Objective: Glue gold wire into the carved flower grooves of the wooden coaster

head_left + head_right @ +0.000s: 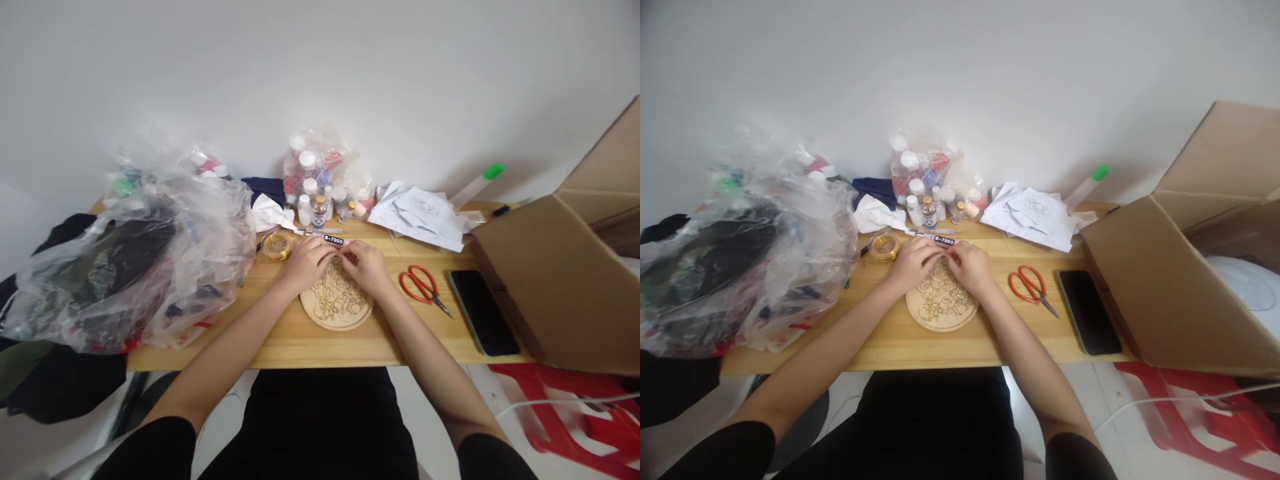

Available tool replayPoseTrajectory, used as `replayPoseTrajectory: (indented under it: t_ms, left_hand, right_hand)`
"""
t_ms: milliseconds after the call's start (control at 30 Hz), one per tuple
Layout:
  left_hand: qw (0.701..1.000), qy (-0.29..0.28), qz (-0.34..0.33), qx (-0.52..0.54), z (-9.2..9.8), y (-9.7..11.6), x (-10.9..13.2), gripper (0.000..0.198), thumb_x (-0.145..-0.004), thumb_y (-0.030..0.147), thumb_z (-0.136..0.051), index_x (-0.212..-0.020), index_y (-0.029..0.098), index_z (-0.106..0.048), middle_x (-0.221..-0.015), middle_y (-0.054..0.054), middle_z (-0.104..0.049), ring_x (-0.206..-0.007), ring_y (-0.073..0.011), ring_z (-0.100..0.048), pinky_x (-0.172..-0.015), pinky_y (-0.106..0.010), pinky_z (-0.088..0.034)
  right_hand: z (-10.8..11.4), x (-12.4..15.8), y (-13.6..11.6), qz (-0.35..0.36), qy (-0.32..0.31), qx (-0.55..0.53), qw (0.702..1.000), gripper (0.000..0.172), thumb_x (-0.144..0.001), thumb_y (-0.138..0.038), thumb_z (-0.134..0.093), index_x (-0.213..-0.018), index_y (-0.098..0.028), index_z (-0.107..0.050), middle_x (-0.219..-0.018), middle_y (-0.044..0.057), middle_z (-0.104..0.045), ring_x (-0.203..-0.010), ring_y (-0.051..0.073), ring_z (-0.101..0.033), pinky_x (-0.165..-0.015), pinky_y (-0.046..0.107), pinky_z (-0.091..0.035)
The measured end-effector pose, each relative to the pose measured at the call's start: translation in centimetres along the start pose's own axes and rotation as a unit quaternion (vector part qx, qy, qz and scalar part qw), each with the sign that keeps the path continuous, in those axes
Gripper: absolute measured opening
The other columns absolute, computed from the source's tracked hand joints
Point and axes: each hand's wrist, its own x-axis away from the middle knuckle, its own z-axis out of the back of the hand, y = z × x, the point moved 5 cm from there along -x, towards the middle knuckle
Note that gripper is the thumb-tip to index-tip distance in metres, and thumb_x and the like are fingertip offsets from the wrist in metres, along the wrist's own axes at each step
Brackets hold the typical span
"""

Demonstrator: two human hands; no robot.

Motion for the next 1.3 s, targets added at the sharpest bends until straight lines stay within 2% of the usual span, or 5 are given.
replayPoseTrajectory:
  t_ms: [567, 833, 933, 1100, 1300]
  left_hand:
    - [1.0, -0.001, -0.017, -0.003, 0.14, 0.29, -0.04, 0.015, -0.089, 0.02, -0.052, -0.088, 0.017, -0.067, -0.085, -0.004, -0.063, -0.083, -0.0181, -0.056, -0.075, -0.031, -0.043]
    - [1.0, 0.004, -0.01, -0.01, 0.16, 0.2, -0.03, 0.016, -0.09, 0.021, -0.051, -0.097, 0.017, -0.066, -0.089, -0.005, -0.064, -0.085, -0.0189, -0.057, -0.076, -0.032, -0.044]
    - [1.0, -0.003, -0.008, -0.015, 0.16, 0.26, -0.03, 0.017, -0.09, 0.021, -0.051, -0.099, 0.017, -0.065, -0.091, -0.005, -0.064, -0.087, -0.019, -0.057, -0.077, -0.033, -0.044]
    - [0.999, -0.018, -0.003, -0.032, 0.26, 0.45, -0.09, 0.016, -0.09, 0.022, -0.051, -0.088, 0.019, -0.066, -0.087, -0.004, -0.063, -0.086, -0.0191, -0.055, -0.075, -0.032, -0.042]
    - [0.997, -0.047, 0.003, -0.056, 0.27, 0.62, -0.15, 0.015, -0.09, 0.021, -0.051, -0.087, 0.019, -0.065, -0.088, -0.004, -0.062, -0.088, -0.0189, -0.054, -0.077, -0.033, -0.04]
  right_hand:
    - [0.11, 0.03, 0.01, 0.002, -0.003, 0.002, 1.0, 0.011, -0.08, -0.021, -0.055, -0.079, -0.017, -0.066, -0.074, 0.005, -0.064, -0.067, 0.017, -0.056, -0.062, 0.027, -0.04]
    - [-0.09, 0.13, 0.15, 0.019, -0.003, 0.021, 1.0, 0.013, -0.082, -0.021, -0.053, -0.082, -0.018, -0.066, -0.078, 0.006, -0.065, -0.07, 0.017, -0.057, -0.064, 0.027, -0.04]
    - [-0.18, 0.14, 0.18, 0.025, -0.005, 0.032, 0.999, 0.013, -0.082, -0.02, -0.053, -0.083, -0.018, -0.066, -0.08, 0.006, -0.066, -0.072, 0.018, -0.057, -0.065, 0.028, -0.04]
    - [-0.11, 0.12, -0.16, 0.033, -0.011, 0.045, 0.998, 0.014, -0.082, -0.02, -0.052, -0.082, -0.019, -0.067, -0.081, 0.007, -0.066, -0.074, 0.019, -0.058, -0.065, 0.028, -0.04]
    - [-0.02, 0.1, -0.39, 0.029, -0.016, 0.049, 0.998, 0.013, -0.081, -0.019, -0.055, -0.083, -0.02, -0.067, -0.083, 0.006, -0.067, -0.077, 0.019, -0.059, -0.067, 0.028, -0.042]
